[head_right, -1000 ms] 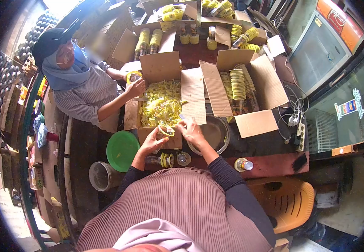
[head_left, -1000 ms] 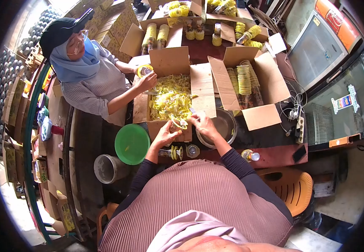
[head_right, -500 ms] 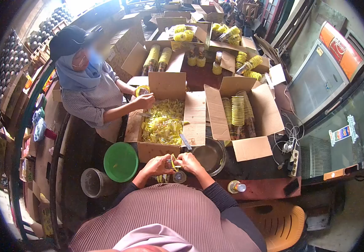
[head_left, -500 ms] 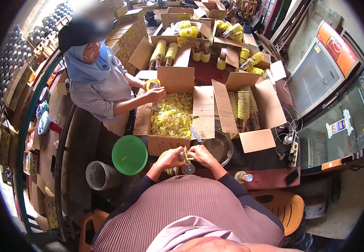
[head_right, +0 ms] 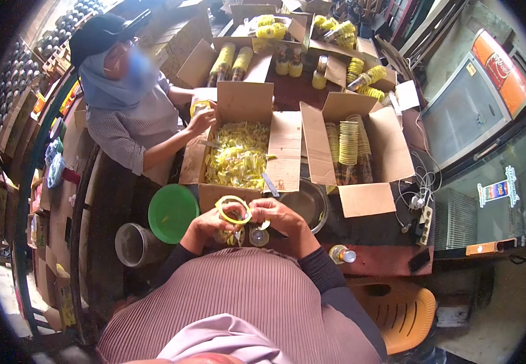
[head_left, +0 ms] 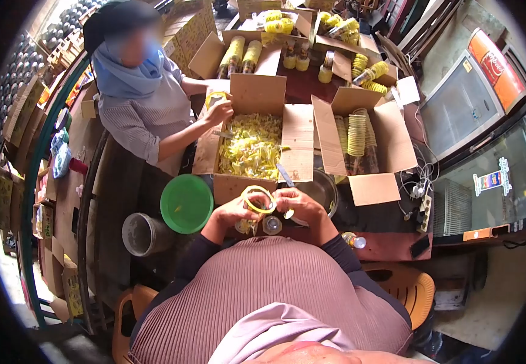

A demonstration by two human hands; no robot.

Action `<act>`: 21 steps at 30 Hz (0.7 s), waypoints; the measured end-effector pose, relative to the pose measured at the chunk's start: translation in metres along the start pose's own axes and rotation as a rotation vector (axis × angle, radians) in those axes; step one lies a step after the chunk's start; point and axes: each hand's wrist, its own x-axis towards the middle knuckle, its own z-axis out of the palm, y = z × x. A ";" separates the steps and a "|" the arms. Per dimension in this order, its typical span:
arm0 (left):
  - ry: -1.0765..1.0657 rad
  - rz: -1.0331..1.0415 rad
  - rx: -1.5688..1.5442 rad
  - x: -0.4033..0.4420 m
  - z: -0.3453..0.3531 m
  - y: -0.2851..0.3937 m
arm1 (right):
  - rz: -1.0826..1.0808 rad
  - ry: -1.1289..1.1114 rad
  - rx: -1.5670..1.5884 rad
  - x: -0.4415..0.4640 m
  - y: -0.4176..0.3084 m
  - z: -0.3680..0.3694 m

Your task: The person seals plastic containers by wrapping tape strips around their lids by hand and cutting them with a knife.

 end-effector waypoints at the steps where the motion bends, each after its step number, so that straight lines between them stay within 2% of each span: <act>1: 0.021 -0.001 0.004 0.002 0.001 -0.002 | -0.030 -0.021 0.035 0.003 0.002 -0.003; 2: 0.043 -0.003 0.008 0.002 0.001 -0.005 | -0.061 -0.043 0.071 0.006 0.005 -0.005; 3: -0.092 0.009 -0.286 -0.002 -0.003 -0.008 | -0.096 -0.046 0.094 0.008 0.005 -0.004; 4: -0.014 0.004 -0.276 -0.005 0.002 -0.008 | -0.132 -0.051 0.115 0.010 0.006 -0.003; 5: -0.008 0.083 -0.263 -0.007 -0.001 -0.023 | -0.114 0.041 0.134 0.010 0.010 -0.006; 6: -0.002 0.163 -0.246 -0.010 -0.005 -0.037 | -0.373 0.146 -0.037 0.008 0.004 -0.002; 8: -0.262 0.149 -0.467 -0.029 -0.019 -0.034 | -0.505 0.106 0.620 0.002 -0.011 -0.030; 9: -0.183 0.150 -0.500 -0.034 -0.026 -0.047 | -0.500 0.104 0.618 -0.001 -0.019 -0.053; 10: -0.003 0.068 -0.293 -0.042 -0.014 -0.019 | -0.425 0.270 0.302 -0.003 -0.023 -0.079; 11: 0.047 0.055 -0.202 -0.041 -0.017 -0.024 | -0.342 0.431 -0.010 -0.001 -0.023 -0.092; 12: 0.095 0.039 -0.109 -0.041 -0.020 -0.028 | -0.338 0.434 -0.001 0.003 -0.027 -0.088; 14: 0.224 0.123 0.051 -0.037 -0.010 -0.011 | -0.198 0.496 -0.763 0.012 -0.046 -0.064; 15: 0.245 0.129 0.058 -0.032 -0.010 -0.012 | -0.035 0.522 -0.700 0.021 -0.048 -0.057; 16: 0.266 0.136 0.065 -0.027 -0.009 -0.011 | -0.051 0.475 -0.629 0.032 -0.039 -0.058; 18: 0.319 0.146 0.175 -0.020 -0.003 -0.007 | -0.098 0.569 -0.636 0.055 -0.024 -0.059; 19: 0.373 0.151 0.286 -0.019 -0.001 -0.005 | -0.166 0.594 -0.689 0.063 -0.013 -0.059; 21: 0.393 0.155 0.248 -0.018 0.001 -0.009 | -0.220 0.632 -0.911 0.072 -0.004 -0.062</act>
